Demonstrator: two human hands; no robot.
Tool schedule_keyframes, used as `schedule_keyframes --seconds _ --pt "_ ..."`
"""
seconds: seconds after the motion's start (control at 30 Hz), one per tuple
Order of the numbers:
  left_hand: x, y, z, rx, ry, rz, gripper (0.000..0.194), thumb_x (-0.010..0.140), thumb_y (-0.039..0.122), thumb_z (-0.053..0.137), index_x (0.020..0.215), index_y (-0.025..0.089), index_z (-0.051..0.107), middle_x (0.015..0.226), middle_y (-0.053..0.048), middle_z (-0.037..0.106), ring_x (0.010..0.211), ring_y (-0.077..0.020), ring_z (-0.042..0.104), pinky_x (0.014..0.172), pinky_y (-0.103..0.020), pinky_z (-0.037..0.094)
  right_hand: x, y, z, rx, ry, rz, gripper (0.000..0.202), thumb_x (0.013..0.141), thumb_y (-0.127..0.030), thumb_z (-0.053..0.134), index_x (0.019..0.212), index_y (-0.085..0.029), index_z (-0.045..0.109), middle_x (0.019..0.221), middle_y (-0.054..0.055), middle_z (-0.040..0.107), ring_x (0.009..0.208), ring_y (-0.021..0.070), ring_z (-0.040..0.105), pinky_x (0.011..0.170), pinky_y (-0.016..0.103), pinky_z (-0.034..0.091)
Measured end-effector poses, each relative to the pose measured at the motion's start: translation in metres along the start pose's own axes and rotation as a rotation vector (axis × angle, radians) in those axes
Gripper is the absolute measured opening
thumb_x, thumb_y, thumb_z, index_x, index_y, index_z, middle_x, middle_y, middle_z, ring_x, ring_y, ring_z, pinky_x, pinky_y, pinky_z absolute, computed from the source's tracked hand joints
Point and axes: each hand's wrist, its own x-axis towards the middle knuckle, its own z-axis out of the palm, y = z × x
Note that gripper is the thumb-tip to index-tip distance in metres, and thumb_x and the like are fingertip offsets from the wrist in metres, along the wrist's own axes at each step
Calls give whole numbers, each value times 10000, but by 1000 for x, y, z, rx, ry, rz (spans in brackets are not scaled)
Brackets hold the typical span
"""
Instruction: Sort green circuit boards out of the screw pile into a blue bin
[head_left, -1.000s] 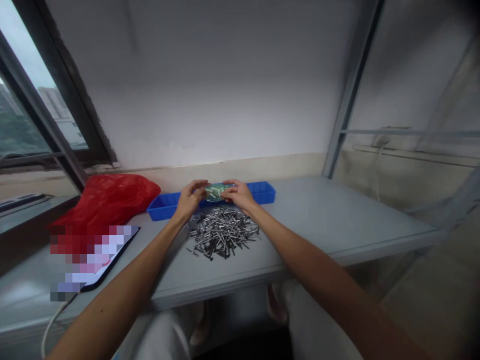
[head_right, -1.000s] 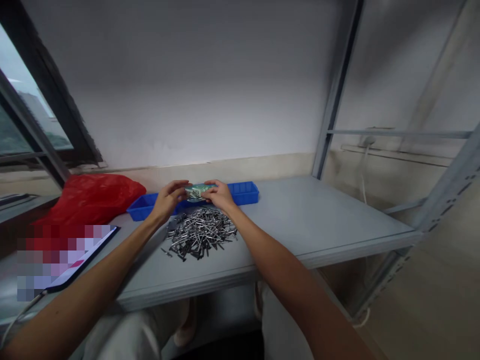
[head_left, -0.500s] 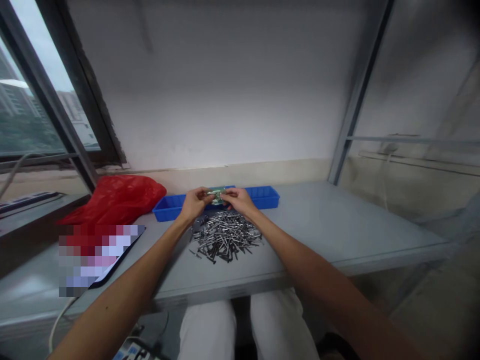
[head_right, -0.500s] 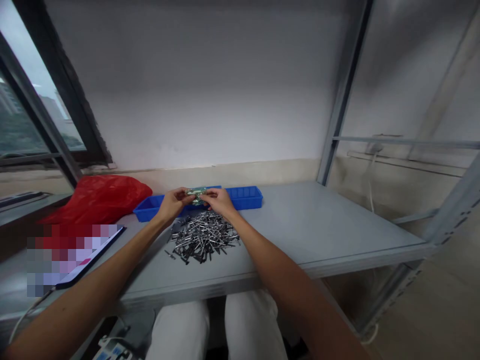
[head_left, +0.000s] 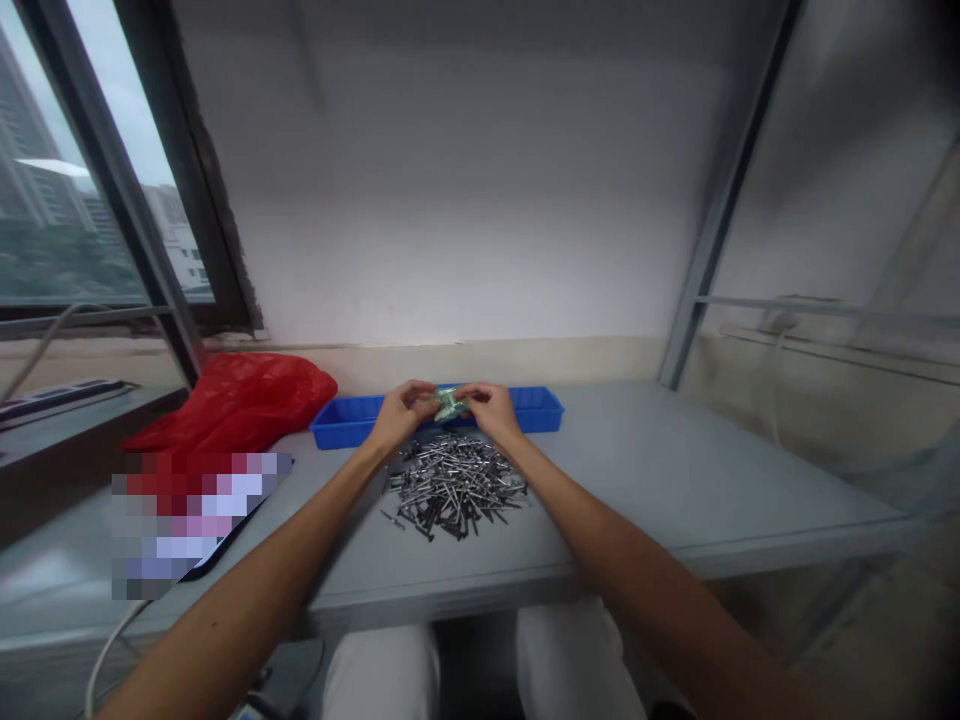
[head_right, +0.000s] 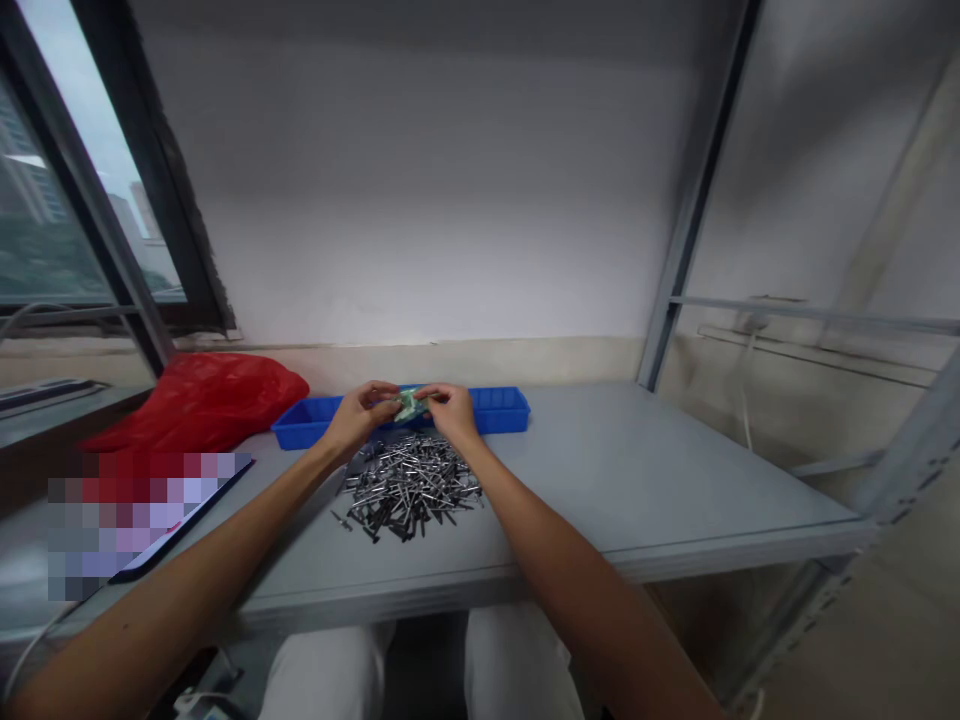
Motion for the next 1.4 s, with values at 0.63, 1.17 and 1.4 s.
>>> schedule_keyframes --seconds 0.63,1.17,1.4 --pt "18 -4 -26 -126 424 118 269 756 220 515 1015 197 445 706 32 620 616 -123 632 652 -285 536 62 -26 15 -873 -204 -523 407 975 -207 347 1303 -212 589 1311 63 623 1225 196 558 1070 366 390" --pt "13 -4 -35 389 427 352 120 824 207 472 920 205 544 699 5 586 651 -167 580 671 -292 456 39 12 45 -1118 -687 -312 604 880 -615 477 1338 -228 550 1419 99 522 1302 303 491 1084 453 367" --pt "3 -13 -41 1110 324 396 182 774 235 572 933 170 631 994 -180 648 1085 -389 518 1008 -582 262 37 16 44 -1178 -682 -343 674 826 -579 559 1383 -204 501 1431 123 505 1284 326 504 1064 448 386"
